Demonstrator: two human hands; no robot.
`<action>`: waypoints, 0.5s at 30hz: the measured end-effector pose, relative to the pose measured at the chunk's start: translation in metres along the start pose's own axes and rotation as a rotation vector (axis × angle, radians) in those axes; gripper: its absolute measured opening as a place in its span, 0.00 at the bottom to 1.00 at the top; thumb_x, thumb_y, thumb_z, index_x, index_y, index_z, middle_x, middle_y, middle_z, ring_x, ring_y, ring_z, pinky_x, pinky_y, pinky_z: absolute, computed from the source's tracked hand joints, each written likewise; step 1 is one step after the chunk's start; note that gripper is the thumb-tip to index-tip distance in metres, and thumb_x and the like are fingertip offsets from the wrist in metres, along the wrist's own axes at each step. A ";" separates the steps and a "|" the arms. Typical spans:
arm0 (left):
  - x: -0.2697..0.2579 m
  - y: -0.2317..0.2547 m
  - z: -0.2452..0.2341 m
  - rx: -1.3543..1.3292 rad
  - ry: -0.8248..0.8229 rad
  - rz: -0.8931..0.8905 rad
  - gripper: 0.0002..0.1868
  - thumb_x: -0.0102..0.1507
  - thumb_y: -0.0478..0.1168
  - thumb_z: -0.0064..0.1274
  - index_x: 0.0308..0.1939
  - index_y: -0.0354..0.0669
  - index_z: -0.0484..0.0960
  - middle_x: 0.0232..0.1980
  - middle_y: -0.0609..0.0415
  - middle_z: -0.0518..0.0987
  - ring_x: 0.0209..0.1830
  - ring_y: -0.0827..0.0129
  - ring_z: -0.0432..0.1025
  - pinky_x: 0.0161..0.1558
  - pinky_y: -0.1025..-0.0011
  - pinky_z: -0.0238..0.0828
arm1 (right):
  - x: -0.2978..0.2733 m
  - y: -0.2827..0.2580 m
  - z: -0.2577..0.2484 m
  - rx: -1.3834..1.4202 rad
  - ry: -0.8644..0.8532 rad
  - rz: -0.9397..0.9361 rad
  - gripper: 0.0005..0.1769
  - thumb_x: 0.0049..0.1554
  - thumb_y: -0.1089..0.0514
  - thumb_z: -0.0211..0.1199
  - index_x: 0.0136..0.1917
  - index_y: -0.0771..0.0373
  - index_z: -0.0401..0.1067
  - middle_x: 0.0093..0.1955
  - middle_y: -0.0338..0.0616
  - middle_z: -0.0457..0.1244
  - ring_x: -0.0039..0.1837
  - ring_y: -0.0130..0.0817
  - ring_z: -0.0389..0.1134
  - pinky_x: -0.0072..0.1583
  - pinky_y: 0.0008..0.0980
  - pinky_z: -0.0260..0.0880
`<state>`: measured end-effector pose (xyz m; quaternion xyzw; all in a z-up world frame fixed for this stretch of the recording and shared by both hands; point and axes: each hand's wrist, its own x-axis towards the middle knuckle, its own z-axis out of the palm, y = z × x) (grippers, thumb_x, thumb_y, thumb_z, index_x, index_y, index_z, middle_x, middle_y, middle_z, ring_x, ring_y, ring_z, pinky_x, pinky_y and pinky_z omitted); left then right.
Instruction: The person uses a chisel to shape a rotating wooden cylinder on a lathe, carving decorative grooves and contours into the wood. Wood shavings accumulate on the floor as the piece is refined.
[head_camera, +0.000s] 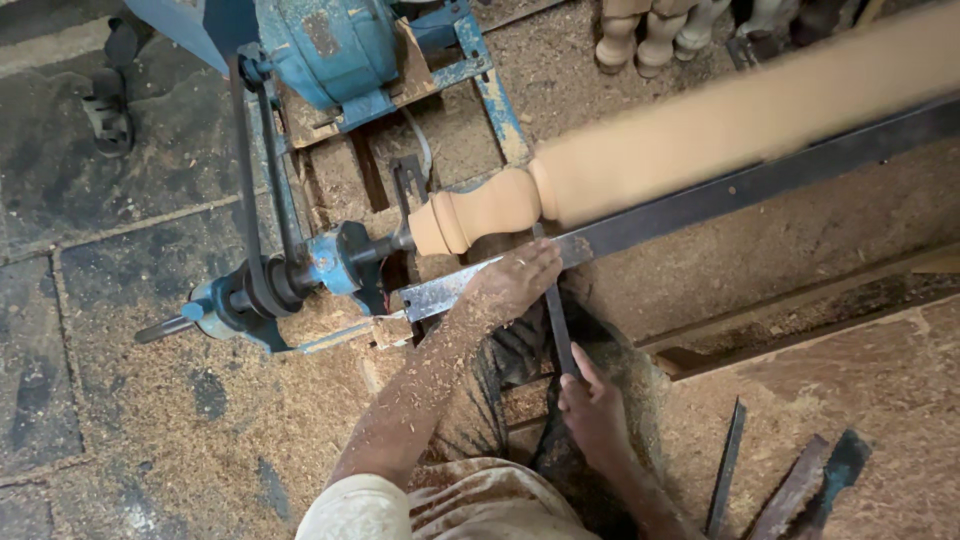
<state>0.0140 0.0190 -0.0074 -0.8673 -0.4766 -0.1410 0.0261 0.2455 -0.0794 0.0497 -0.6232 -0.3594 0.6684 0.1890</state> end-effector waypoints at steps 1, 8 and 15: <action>0.000 -0.001 0.001 0.005 -0.012 0.011 0.27 0.62 0.40 0.46 0.65 0.37 0.75 0.72 0.47 0.72 0.76 0.55 0.62 0.74 0.62 0.63 | 0.001 0.001 0.001 -0.006 0.003 0.008 0.34 0.59 0.59 0.57 0.78 0.53 0.61 0.30 0.35 0.59 0.30 0.23 0.55 0.32 0.26 0.55; -0.002 -0.001 0.004 -0.092 0.038 -0.003 0.29 0.65 0.36 0.44 0.71 0.34 0.70 0.76 0.42 0.67 0.78 0.52 0.59 0.76 0.61 0.57 | 0.010 0.025 0.005 0.071 -0.015 -0.083 0.33 0.60 0.56 0.57 0.78 0.56 0.62 0.32 0.35 0.59 0.33 0.21 0.58 0.34 0.25 0.60; -0.040 0.030 0.027 -0.308 0.012 -0.081 0.31 0.69 0.38 0.42 0.76 0.31 0.64 0.78 0.36 0.65 0.79 0.44 0.59 0.77 0.52 0.56 | -0.015 0.072 -0.093 -0.499 0.202 -0.443 0.30 0.64 0.54 0.55 0.79 0.58 0.62 0.44 0.51 0.68 0.43 0.42 0.68 0.43 0.37 0.70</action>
